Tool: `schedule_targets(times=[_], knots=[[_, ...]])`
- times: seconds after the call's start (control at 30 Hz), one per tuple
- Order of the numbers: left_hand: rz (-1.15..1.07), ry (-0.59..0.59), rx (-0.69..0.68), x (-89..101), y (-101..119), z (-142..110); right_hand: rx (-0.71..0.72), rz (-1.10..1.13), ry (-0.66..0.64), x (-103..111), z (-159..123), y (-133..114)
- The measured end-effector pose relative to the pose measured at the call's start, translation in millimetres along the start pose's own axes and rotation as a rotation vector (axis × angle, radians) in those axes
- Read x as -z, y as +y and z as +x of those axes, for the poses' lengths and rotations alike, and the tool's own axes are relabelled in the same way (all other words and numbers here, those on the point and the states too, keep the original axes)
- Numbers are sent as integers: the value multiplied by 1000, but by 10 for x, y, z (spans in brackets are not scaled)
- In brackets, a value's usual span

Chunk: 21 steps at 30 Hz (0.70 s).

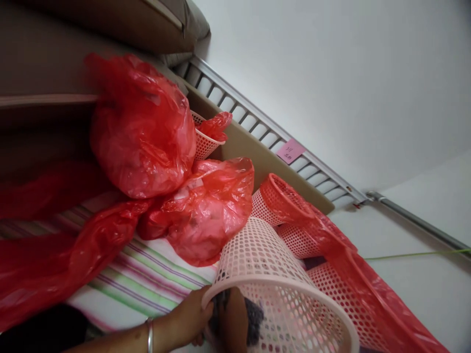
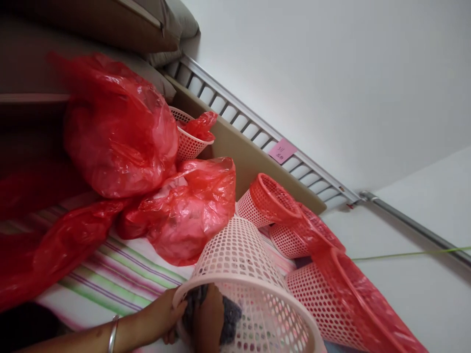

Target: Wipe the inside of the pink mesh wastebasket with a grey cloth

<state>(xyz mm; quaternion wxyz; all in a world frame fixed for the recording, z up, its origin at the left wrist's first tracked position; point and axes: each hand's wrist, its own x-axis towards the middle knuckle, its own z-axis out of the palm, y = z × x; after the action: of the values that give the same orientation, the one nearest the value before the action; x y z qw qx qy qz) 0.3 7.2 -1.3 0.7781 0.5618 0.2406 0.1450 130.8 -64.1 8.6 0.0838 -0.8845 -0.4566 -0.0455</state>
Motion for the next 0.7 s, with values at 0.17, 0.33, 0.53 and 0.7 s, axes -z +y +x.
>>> schedule_targets(times=[0.17, 0.33, 0.53, 0.7], knots=[[48, 33, -130, 52, 203, -87, 47, -33, -102, -212, -394, 233], [61, 92, -204, 76, 193, -56, 36, -62, -145, -133, -375, 151], [23, 75, 20, 20, 88, 7, -11, -45, -151, 67, -118, -94], [31, 71, 99, 8, 150, -4, -44, -4, 7, 29, 207, -86]])
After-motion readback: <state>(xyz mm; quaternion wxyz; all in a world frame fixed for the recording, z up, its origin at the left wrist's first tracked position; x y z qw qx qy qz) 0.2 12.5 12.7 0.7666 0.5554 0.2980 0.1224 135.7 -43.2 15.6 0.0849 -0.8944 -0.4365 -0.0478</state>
